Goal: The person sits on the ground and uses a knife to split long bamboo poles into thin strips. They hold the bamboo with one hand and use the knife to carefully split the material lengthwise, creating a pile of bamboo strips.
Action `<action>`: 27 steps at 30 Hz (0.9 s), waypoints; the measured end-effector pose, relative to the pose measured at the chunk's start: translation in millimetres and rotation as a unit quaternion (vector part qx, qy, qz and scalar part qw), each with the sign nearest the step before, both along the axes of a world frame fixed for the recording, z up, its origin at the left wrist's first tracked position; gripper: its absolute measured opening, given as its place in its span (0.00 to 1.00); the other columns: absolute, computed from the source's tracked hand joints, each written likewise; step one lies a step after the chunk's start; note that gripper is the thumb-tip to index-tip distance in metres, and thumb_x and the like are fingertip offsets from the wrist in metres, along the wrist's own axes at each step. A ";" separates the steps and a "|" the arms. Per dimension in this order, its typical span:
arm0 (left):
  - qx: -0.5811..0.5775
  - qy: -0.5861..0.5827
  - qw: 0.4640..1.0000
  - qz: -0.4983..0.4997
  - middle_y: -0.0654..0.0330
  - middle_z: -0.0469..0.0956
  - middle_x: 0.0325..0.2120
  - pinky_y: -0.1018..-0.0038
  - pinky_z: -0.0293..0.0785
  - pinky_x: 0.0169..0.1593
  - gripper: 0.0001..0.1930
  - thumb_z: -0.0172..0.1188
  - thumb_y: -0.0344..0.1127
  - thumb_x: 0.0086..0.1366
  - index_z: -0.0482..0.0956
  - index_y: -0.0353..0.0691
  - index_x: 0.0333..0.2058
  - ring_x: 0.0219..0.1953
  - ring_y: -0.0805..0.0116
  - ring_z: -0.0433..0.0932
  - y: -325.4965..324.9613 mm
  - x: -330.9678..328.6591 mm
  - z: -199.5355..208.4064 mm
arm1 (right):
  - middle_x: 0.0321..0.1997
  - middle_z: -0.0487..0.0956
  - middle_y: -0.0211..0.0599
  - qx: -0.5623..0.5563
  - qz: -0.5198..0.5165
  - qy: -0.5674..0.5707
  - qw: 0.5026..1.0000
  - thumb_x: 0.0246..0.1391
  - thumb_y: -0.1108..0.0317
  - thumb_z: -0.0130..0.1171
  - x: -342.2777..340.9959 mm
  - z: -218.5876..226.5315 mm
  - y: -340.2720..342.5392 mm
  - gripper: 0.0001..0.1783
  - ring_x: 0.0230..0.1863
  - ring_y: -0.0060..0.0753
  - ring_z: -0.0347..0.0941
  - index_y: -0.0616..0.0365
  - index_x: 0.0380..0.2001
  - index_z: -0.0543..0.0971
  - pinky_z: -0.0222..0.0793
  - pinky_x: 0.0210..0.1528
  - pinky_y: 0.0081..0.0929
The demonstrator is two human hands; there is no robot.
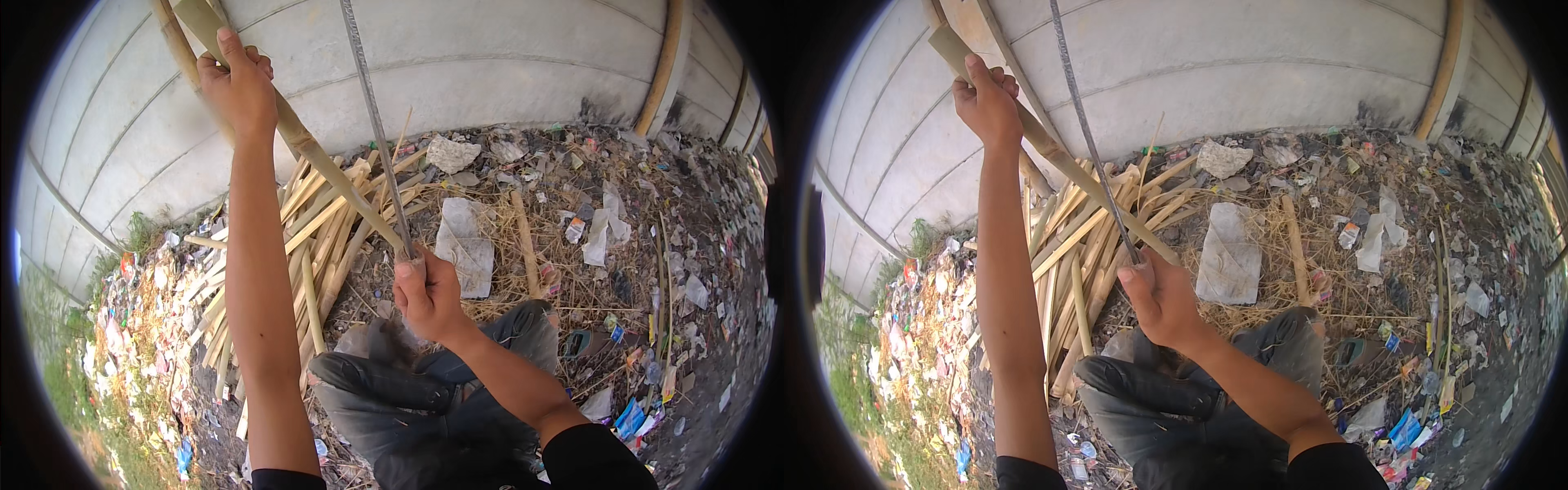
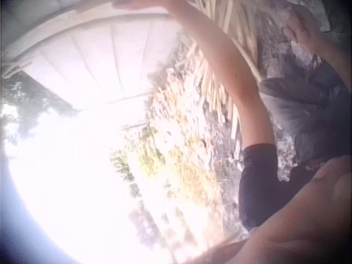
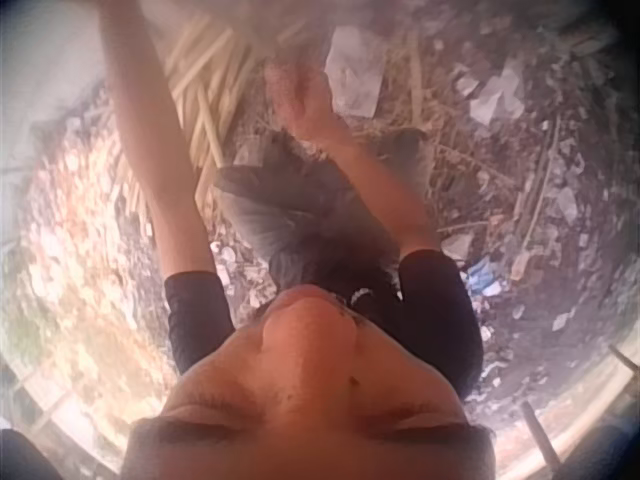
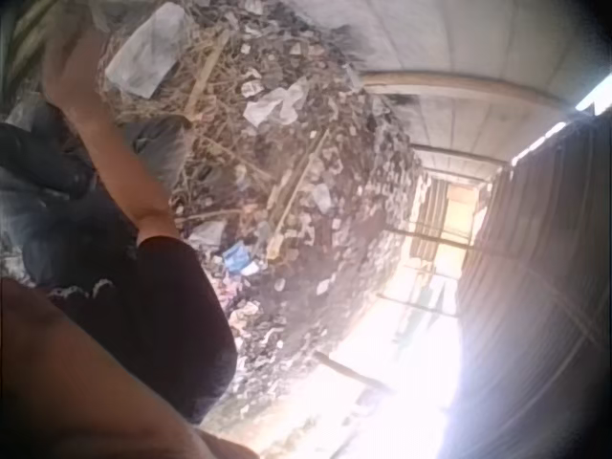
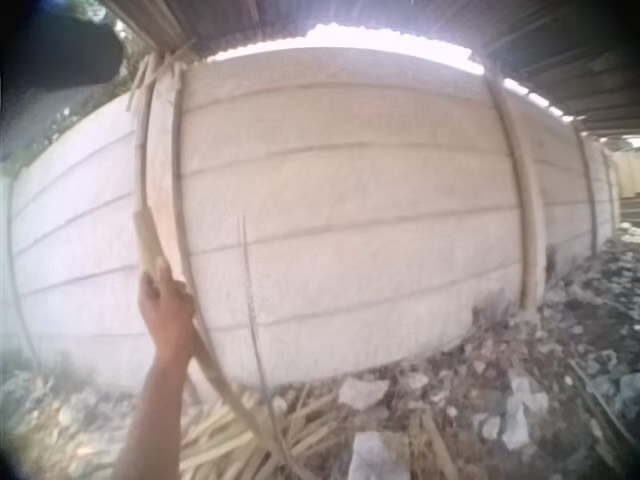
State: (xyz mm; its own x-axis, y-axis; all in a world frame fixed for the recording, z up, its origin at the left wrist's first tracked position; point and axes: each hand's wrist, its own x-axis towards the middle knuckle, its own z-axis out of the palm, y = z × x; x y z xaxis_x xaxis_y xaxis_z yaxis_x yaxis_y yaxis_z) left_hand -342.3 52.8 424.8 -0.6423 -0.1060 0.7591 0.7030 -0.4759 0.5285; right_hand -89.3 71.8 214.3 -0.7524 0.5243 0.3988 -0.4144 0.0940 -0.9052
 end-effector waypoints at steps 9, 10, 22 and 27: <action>0.030 0.010 0.999 -0.041 0.62 0.69 0.19 0.75 0.63 0.22 0.20 0.58 0.49 0.74 0.64 0.38 0.39 0.17 0.75 0.66 -10.0 -8.0 6.6 | 0.13 0.70 0.34 -0.242 -0.002 -0.435 0.867 0.65 0.41 0.54 2.5 -244.6 29.5 0.32 0.11 0.32 0.68 0.61 0.23 0.75 0.65 0.16 0.37; 0.035 0.019 0.998 -0.046 0.63 0.69 0.19 0.75 0.63 0.22 0.21 0.59 0.50 0.73 0.64 0.38 0.40 0.17 0.75 0.66 -5.3 -12.2 4.7 | 0.13 0.70 0.34 -0.237 0.005 -0.417 0.877 0.65 0.40 0.53 -0.9 -240.7 34.3 0.32 0.11 0.32 0.68 0.61 0.23 0.75 0.65 0.16 0.36; 0.034 0.000 0.999 0.016 0.60 0.71 0.19 0.76 0.66 0.23 0.23 0.61 0.52 0.71 0.65 0.36 0.39 0.18 0.73 0.69 8.3 -21.4 5.6 | 0.12 0.69 0.32 -0.147 -0.030 -0.233 0.961 0.66 0.41 0.53 -41.1 -275.7 -22.4 0.31 0.10 0.28 0.67 0.56 0.19 0.68 0.64 0.14 0.32; 0.019 -0.004 1.000 0.004 0.60 0.69 0.19 0.74 0.67 0.23 0.23 0.61 0.53 0.71 0.64 0.38 0.37 0.17 0.72 0.68 0.4 -26.8 0.8 | 0.13 0.71 0.40 -0.268 -0.035 -0.448 0.852 0.62 0.36 0.54 -7.4 -360.3 15.3 0.36 0.10 0.37 0.69 0.63 0.21 0.73 0.67 0.14 0.38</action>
